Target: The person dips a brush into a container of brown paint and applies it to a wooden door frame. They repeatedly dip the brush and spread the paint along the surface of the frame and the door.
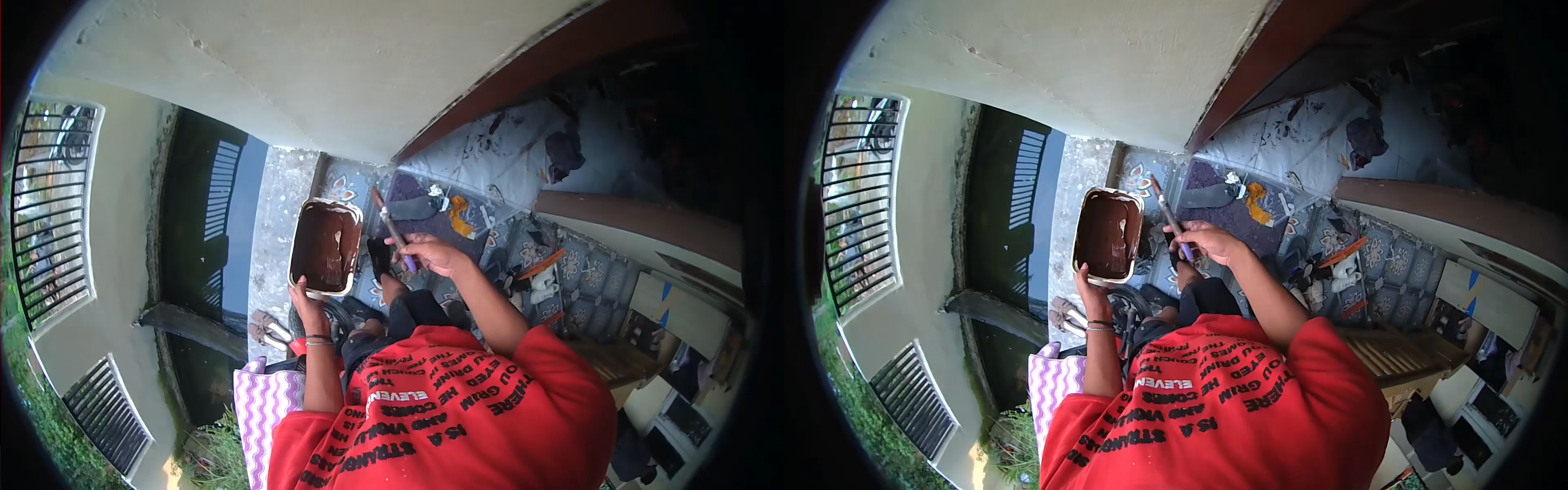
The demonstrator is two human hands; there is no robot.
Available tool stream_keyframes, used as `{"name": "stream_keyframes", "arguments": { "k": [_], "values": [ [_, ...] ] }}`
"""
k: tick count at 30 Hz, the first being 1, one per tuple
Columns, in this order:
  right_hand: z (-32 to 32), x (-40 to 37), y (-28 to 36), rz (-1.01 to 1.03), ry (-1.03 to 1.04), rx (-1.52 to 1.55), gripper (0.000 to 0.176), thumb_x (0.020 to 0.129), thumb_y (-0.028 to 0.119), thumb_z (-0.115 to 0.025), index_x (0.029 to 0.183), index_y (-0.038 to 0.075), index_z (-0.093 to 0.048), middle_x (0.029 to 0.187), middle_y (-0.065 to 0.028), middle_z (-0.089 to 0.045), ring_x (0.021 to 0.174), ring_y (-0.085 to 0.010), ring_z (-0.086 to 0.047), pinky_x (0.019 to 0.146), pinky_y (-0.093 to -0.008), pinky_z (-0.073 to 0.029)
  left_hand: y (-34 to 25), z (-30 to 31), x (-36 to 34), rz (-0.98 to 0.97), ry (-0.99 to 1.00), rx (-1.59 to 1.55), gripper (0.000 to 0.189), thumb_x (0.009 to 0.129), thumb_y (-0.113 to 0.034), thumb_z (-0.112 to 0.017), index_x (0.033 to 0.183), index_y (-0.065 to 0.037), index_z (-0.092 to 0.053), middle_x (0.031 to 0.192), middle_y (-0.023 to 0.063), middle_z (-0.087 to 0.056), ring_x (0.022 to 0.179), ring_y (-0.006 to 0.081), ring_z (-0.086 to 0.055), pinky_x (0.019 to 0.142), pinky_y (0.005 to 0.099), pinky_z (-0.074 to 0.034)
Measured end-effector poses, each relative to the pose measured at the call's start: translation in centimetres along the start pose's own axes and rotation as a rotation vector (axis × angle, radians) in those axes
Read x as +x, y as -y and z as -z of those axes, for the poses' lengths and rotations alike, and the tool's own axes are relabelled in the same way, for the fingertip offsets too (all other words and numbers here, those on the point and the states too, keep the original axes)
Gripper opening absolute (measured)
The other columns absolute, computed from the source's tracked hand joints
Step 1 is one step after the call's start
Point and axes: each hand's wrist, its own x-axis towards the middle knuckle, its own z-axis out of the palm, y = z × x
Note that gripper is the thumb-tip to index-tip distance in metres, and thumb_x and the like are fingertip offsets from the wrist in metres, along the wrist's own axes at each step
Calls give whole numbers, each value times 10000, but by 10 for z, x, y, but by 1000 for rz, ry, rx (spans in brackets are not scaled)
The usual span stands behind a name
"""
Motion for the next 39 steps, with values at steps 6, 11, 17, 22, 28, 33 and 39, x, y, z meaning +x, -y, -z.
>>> {"name": "stream_keyframes", "arguments": {
  "k": [6,11,17,22,28,33,39],
  "values": [
    [105,102,-33,-174,-477,-129,233,842,215,-546,1035,92,-585,749,-26,-585,607,-100,-518,490,-249,-389,15,-19,21,29,-6,-46,493,855,-281,-543,1287,-105,-384,1190,66,-481,1066,205,-506,832,348,-435],
    [196,210,-84,-251,-827,-336,155,796,204,-556,879,74,-565,671,-8,-484,486,-112,-415,386,-273,-306,49,-19,21,88,-74,-173,451,889,-297,-512,1282,-103,-406,1267,74,-495,1166,216,-474,969,380,-367],
    [252,306,-102,-359,-1013,-593,203,782,244,-560,802,43,-535,591,-25,-433,438,-148,-384,391,-310,-297,83,-15,21,199,-180,-170,491,886,-297,-508,1310,-74,-399,1321,83,-459,1219,231,-434,1029,389,-308],
    [289,363,-114,-384,-1076,-608,244,798,270,-562,852,33,-543,586,-31,-412,462,-146,-392,403,-315,-307,89,-29,30,269,-276,-228,498,878,-247,-494,1324,-58,-377,1318,78,-453,1240,224,-412,1050,376,-291],
    [327,404,-126,-387,-1062,-562,335,860,354,-563,933,28,-532,703,-63,-447,511,-161,-419,409,-310,-316,127,-19,42,268,-325,-190,514,855,-227,-505,1320,-53,-373,1302,78,-462,1225,229,-423,1042,384,-299],
    [335,424,-119,-412,-1122,-562,343,878,368,-551,956,34,-549,710,-61,-458,531,-176,-427,469,-347,-376,126,-25,56,362,-358,-184,810,743,-323,-603,1396,-4,-244,1339,145,-382,1257,250,-367,1064,376,-248],
    [354,436,-116,-445,-1084,-590,457,877,379,-539,1088,-26,-556,925,-154,-579,729,-274,-563,600,-419,-459,143,-18,59,279,-371,-166,565,830,-249,-530,1332,-56,-357,1301,90,-459,1219,246,-433,1033,404,-320]
  ]
}}
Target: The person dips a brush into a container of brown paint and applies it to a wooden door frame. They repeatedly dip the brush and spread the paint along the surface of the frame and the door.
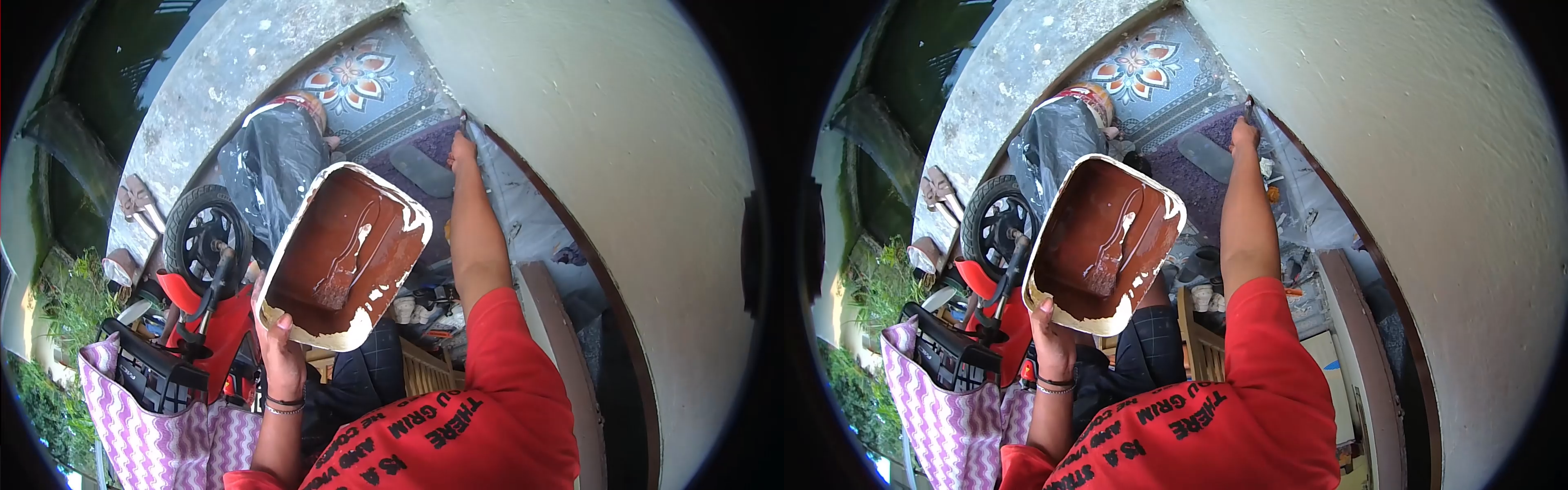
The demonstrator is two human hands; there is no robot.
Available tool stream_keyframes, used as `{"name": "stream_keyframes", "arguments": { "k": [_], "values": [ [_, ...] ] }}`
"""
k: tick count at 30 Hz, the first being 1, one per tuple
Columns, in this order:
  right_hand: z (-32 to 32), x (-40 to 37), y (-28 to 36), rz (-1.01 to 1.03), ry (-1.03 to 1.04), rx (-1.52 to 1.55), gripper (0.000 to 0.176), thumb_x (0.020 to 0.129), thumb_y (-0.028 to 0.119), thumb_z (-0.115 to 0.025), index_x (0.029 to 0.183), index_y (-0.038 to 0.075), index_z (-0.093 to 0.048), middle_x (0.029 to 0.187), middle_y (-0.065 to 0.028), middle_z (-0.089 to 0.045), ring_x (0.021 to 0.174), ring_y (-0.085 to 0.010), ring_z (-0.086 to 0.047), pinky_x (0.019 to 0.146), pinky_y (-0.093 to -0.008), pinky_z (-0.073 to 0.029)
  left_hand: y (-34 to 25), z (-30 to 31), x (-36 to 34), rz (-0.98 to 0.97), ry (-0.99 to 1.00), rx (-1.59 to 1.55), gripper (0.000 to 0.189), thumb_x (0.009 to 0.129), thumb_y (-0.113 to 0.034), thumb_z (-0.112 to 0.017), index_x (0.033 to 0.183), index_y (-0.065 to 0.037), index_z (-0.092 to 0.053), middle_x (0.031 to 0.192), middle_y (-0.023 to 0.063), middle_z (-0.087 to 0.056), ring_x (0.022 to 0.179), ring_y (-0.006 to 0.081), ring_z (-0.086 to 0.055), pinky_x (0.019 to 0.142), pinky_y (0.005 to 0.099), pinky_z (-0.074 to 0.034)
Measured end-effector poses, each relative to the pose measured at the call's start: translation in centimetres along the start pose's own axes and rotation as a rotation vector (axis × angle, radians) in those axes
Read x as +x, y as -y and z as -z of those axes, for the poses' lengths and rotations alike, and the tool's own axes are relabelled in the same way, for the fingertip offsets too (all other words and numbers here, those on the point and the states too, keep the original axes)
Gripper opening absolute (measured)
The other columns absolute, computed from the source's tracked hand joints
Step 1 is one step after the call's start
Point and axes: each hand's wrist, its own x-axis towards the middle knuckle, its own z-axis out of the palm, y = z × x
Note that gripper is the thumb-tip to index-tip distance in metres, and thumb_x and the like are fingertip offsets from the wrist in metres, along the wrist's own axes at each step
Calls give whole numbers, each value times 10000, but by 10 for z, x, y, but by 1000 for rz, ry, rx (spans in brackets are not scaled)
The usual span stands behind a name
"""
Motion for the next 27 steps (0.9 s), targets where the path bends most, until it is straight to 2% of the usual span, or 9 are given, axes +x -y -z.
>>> {"name": "stream_keyframes", "arguments": {
  "k": [4,12,14,18,20,21,24,26,27],
  "values": [
    [1,-4,1,-7,-7,39,472,898,384,-505,1151,-14,-523,1030,-172,-559,805,-283,-562,622,-429,-460,-4,-5,1,5,5,-20,564,829,-244,-529,1331,-55,-356,1300,89,-459,1217,245,-435,1033,403,-322],
    [16,-28,-5,27,40,122,453,911,382,-483,1171,14,-515,1064,-149,-550,804,-268,-546,583,-394,-444,-11,-3,-9,21,3,-22,553,826,-241,-531,1320,-53,-372,1287,92,-471,1207,244,-441,1026,402,-325],
    [18,-39,-4,55,-31,185,302,923,346,-489,999,59,-549,618,-22,-399,457,-132,-370,405,-287,-306,-13,-3,-11,4,7,-26,540,830,-237,-526,1315,-50,-379,1285,92,-474,1208,241,-439,1029,399,-320],
    [28,-43,-5,53,-20,217,290,930,329,-484,999,55,-544,601,-12,-379,435,-126,-349,391,-278,-284,-19,-1,-15,-3,36,-60,514,843,-221,-509,1310,-47,-382,1292,91,-469,1216,234,-428,1041,388,-296],
    [33,-43,-6,44,42,192,389,913,359,-488,1103,22,-529,882,-105,-555,572,-199,-471,457,-336,-364,-20,1,-18,1,31,-63,514,845,-216,-505,1313,-46,-378,1295,90,-465,1221,234,-422,1044,383,-290],
    [36,-47,-5,48,39,194,389,913,359,-488,1103,22,-529,882,-105,-555,572,-199,-471,457,-336,-364,-22,2,-19,1,21,-63,513,847,-211,-501,1315,-45,-374,1299,89,-462,1225,234,-417,1047,379,-285],
    [42,-67,0,49,39,223,360,914,349,-489,1080,33,-534,810,-85,-535,534,-176,-433,435,-315,-336,-31,5,-25,-19,45,-67,520,848,-212,-504,1320,-44,-367,1307,89,-456,1230,234,-411,1051,375,-278],
    [45,-84,3,71,-19,289,274,934,316,-480,956,47,-529,563,-16,-348,431,-129,-347,378,-281,-266,-32,11,-27,-25,56,-79,519,849,-214,-505,1320,-45,-367,1308,89,-455,1232,233,-409,1051,373,-278],
    [47,-90,3,77,-21,289,274,934,316,-480,956,47,-529,563,-16,-348,431,-129,-347,378,-281,-266,-33,13,-28,-30,64,-85,519,849,-215,-506,1319,-45,-367,1310,89,-454,1233,232,-408,1051,372,-278]
  ]
}}
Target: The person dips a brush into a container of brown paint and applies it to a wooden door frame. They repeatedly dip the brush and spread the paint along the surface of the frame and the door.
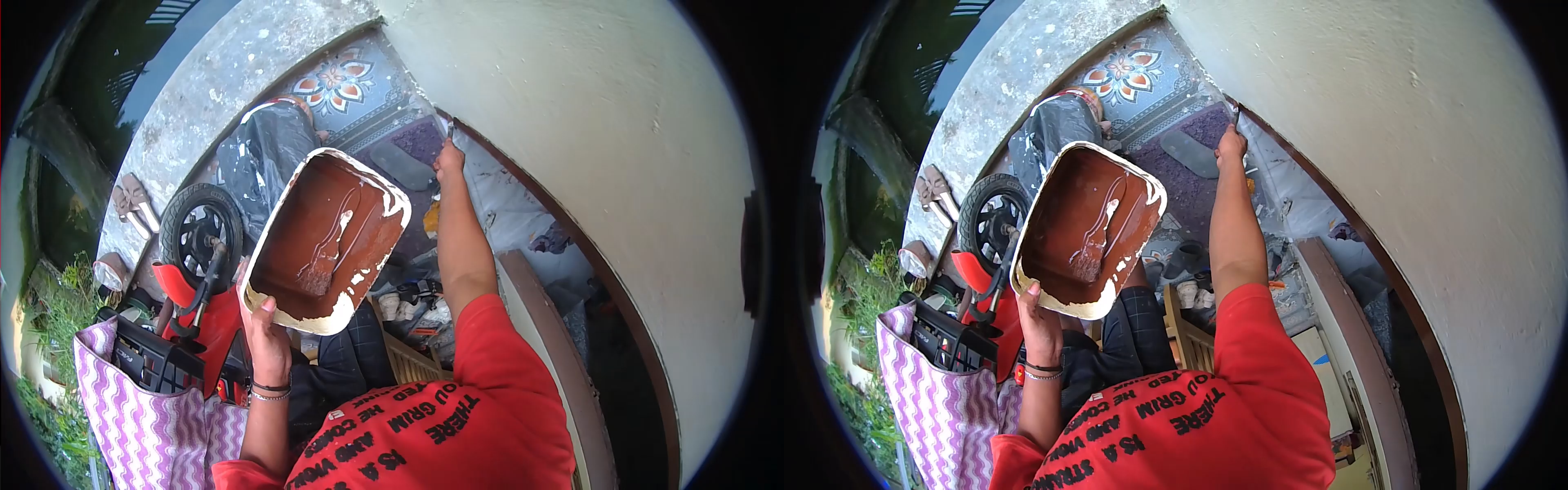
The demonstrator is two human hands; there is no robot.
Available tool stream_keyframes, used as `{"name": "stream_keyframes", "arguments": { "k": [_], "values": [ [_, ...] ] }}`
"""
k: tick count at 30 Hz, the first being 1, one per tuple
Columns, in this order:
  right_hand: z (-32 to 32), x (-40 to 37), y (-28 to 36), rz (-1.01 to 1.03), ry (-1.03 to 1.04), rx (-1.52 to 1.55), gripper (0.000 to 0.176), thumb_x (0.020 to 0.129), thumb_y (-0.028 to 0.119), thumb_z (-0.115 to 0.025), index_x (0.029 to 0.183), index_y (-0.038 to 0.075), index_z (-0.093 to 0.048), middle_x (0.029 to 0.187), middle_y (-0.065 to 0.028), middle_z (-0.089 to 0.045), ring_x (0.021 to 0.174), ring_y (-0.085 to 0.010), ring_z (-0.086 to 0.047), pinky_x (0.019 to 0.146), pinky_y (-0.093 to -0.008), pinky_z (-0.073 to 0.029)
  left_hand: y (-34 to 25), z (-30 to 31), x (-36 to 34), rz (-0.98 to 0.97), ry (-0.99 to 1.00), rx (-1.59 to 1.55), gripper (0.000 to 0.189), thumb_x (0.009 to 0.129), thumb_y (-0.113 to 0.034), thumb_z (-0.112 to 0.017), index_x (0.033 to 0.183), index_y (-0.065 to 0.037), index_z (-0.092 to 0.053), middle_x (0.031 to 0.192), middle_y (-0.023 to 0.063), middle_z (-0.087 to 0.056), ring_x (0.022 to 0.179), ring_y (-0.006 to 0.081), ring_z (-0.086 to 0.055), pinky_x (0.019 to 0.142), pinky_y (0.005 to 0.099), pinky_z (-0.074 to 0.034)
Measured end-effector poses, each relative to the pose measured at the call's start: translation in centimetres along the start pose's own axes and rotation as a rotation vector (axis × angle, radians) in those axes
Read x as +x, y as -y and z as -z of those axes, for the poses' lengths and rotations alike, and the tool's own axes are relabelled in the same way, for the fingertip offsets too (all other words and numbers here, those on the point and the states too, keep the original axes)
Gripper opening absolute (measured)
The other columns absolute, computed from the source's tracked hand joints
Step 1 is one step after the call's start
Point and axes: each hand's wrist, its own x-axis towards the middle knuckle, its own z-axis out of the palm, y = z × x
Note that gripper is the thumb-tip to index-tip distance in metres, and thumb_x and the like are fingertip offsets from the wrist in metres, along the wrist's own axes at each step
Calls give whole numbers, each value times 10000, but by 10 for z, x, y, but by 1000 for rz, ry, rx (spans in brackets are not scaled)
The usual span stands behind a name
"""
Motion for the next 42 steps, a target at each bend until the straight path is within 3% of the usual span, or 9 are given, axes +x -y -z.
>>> {"name": "stream_keyframes", "arguments": {
  "k": [3,5,12,15,25,26,30,38,42],
  "values": [
    [8,-10,5,1,3,-14,282,933,321,-480,950,43,-524,577,-19,-355,434,-133,-352,377,-283,-268,-8,1,-5,-18,5,-9,514,852,-221,-509,1315,-42,-376,1308,87,-456,1234,227,-407,1052,370,-275],
    [15,-13,3,-3,51,32,325,923,339,-477,981,23,-525,670,-50,-447,453,-150,-377,384,-296,-294,-8,8,-8,-21,7,-18,510,853,-224,-510,1311,-40,-383,1307,86,-457,1236,224,-406,1054,368,-273],
    [38,-39,6,32,37,39,304,922,327,-478,953,29,-527,660,-49,-443,455,-153,-385,386,-300,-299,-24,18,-19,-29,20,-41,486,859,-233,-514,1291,-36,-408,1298,79,-466,1230,205,-411,1052,356,-272],
    [41,-49,4,79,12,25,266,925,321,-490,950,58,-518,569,6,-351,374,-104,-299,333,-266,-228,-23,23,-19,-38,12,-39,482,861,-232,-511,1288,-34,-409,1292,77,-470,1223,203,-418,1049,352,-274],
    [10,21,-7,67,-46,-195,257,907,308,-513,854,58,-534,560,-6,-371,407,-133,-360,349,-288,-262,1,31,13,101,-70,-13,545,844,-280,-527,1329,-86,-376,1317,72,-453,1227,235,-424,1033,396,-318],
    [9,31,-8,4,0,-264,404,886,345,-515,1066,-12,-572,959,-133,-592,745,-272,-563,537,-394,-432,4,29,17,103,-71,-6,562,838,-299,-534,1333,-85,-375,1318,71,-456,1228,241,-425,1034,403,-320],
    [-10,54,-13,-2,-56,-296,436,880,353,-529,1095,-23,-574,1041,-169,-584,809,-296,-578,586,-410,-460,11,27,25,157,-117,-25,580,830,-306,-546,1337,-85,-373,1318,71,-457,1225,244,-429,1036,406,-319],
    [-24,74,-11,-7,-67,-415,424,884,341,-528,1052,-43,-593,912,-156,-613,701,-280,-586,554,-399,-462,13,19,35,116,-145,-22,588,822,-296,-557,1338,-84,-370,1321,78,-453,1222,245,-433,1041,400,-317],
    [-7,48,-10,40,-52,-305,382,890,336,-524,943,-34,-600,763,-125,-580,562,-220,-533,444,-364,-396,9,22,26,104,-116,-33,573,826,-279,-548,1332,-75,-374,1320,75,-452,1225,236,-430,1044,396,-314]
  ]
}}
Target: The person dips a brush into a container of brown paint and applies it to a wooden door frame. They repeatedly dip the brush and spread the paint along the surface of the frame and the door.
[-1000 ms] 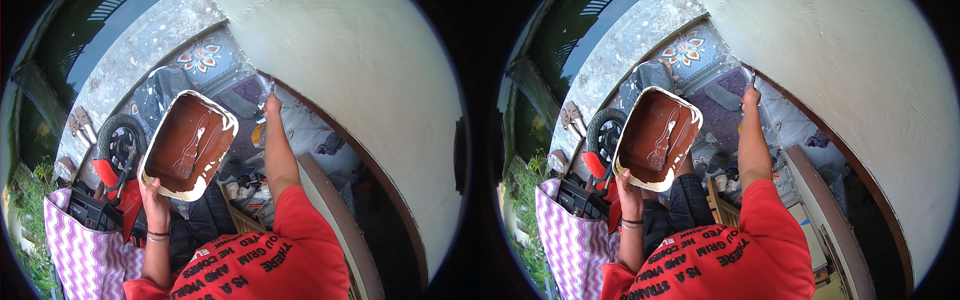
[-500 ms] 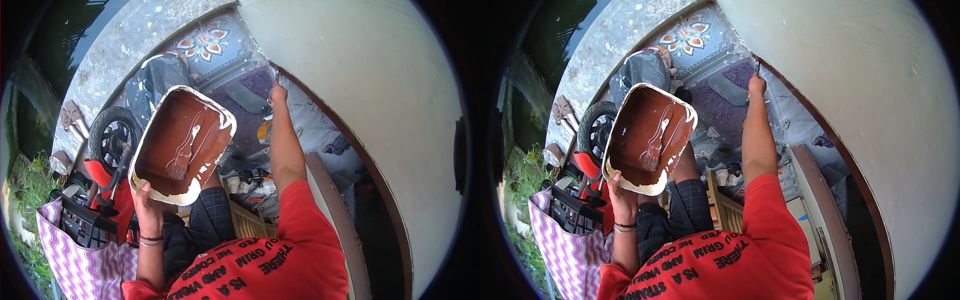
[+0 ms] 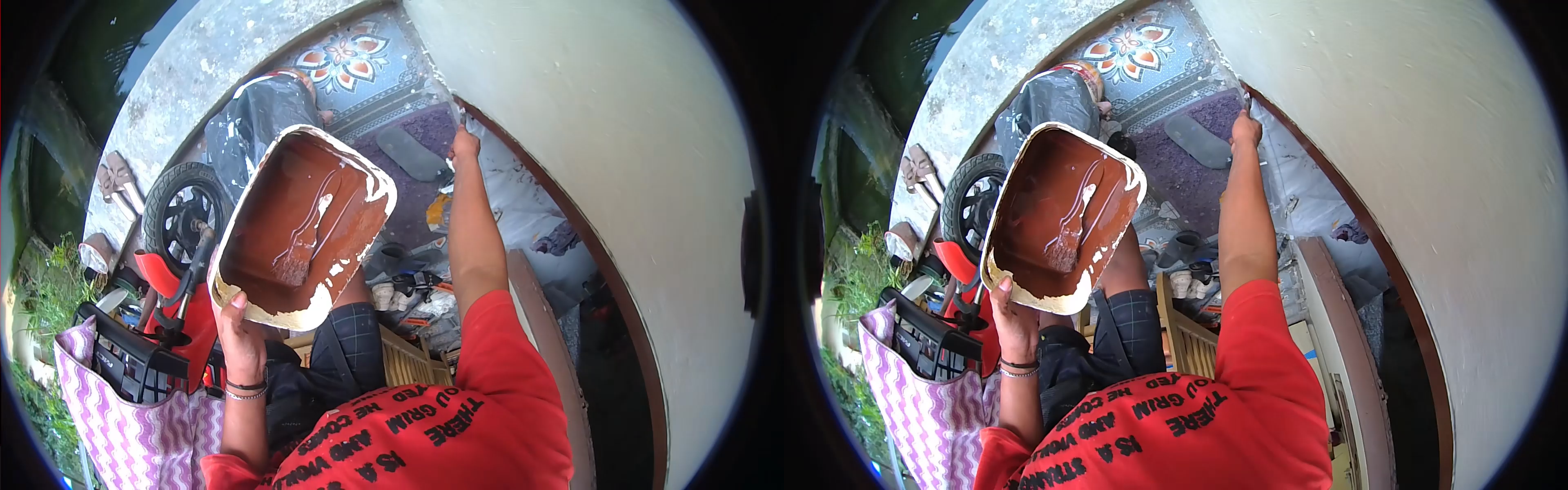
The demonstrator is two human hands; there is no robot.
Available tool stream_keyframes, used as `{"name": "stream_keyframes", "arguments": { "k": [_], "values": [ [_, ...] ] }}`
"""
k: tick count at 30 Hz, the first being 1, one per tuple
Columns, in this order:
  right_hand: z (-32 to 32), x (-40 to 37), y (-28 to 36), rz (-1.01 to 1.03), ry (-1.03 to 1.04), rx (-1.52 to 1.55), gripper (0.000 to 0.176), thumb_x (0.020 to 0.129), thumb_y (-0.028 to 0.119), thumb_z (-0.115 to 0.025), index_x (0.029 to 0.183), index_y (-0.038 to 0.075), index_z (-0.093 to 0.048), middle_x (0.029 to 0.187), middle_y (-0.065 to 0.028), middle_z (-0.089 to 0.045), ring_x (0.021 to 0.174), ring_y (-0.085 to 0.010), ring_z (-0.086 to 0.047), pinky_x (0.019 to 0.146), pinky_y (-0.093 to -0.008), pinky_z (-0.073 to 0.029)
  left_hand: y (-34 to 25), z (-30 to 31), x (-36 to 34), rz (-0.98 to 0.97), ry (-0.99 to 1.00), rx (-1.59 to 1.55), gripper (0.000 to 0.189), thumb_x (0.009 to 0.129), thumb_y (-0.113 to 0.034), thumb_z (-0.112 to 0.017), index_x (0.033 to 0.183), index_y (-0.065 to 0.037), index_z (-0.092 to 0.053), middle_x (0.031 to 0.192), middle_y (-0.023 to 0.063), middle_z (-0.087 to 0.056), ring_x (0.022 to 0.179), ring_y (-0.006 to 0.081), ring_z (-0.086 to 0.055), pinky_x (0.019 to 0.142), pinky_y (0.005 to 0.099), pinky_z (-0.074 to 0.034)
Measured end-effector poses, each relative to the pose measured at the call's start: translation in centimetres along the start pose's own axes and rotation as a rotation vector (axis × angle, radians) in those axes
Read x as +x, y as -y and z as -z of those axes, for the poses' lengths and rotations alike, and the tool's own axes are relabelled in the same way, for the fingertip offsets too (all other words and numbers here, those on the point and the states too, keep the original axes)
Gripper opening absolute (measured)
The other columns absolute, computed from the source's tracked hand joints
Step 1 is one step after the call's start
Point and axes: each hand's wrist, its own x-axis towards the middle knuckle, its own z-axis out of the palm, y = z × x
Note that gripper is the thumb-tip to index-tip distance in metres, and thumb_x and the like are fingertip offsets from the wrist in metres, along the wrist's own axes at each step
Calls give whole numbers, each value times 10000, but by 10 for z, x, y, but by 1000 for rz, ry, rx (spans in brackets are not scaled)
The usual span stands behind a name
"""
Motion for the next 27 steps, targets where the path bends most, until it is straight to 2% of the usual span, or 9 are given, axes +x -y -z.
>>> {"name": "stream_keyframes", "arguments": {
  "k": [2,9,11,13,14,19,21,22,27],
  "values": [
    [16,-23,1,37,18,55,370,895,336,-515,880,-26,-590,677,-88,-543,466,-181,-468,375,-337,-326,-5,1,-11,-17,15,0,567,828,-270,-545,1330,-70,-374,1315,75,-455,1223,234,-431,1043,395,-314],
    [76,-74,-4,170,16,119,381,887,325,-529,913,-50,-591,665,-89,-534,472,-186,-484,374,-322,-369,-27,15,-48,-152,136,13,527,837,-237,-532,1315,-67,-389,1291,75,-471,1212,223,-439,1029,390,-322],
    [94,-98,1,180,-8,129,367,890,317,-528,915,-46,-581,643,-69,-511,458,-173,-467,362,-312,-348,-35,20,-57,-188,180,24,516,842,-236,-526,1311,-66,-392,1286,76,-475,1210,223,-441,1028,390,-322],
    [113,-125,3,183,60,206,337,896,303,-523,912,-30,-573,597,-42,-471,429,-149,-429,353,-301,-323,-42,29,-67,-225,223,34,506,847,-234,-521,1307,-64,-396,1281,76,-480,1207,223,-443,1028,390,-323],
    [119,-138,7,165,48,229,248,922,280,-511,878,36,-527,558,6,-342,408,-109,-351,347,-271,-264,-45,34,-72,-213,234,12,499,853,-236,-516,1306,-64,-397,1274,75,-485,1203,220,-446,1024,388,-326],
    [161,-190,9,196,44,314,243,920,278,-514,911,35,-517,581,5,-348,407,-104,-339,345,-262,-258,-55,58,-92,-260,286,-48,484,863,-242,-518,1298,-64,-404,1258,68,-497,1185,212,-458,1006,378,-338],
    [179,-206,7,227,7,328,263,903,288,-530,843,33,-509,544,-5,-384,402,-113,-357,353,-279,-279,-62,63,-103,-289,283,-83,466,863,-239,-529,1280,-59,-423,1248,64,-506,1174,206,-467,995,368,-347],
    [186,-213,7,225,-9,315,233,917,286,-523,888,54,-510,572,18,-333,404,-97,-328,345,-259,-256,-65,67,-108,-299,299,-94,466,863,-239,-529,1280,-59,-423,1248,64,-506,1174,206,-467,995,368,-347],
    [230,-257,3,277,-26,384,220,916,292,-527,872,79,-497,564,27,-319,402,-95,-332,345,-255,-257,-79,88,-129,-315,366,-115,428,871,-226,-528,1254,-51,-449,1225,59,-520,1152,197,-481,980,354,-355]
  ]
}}
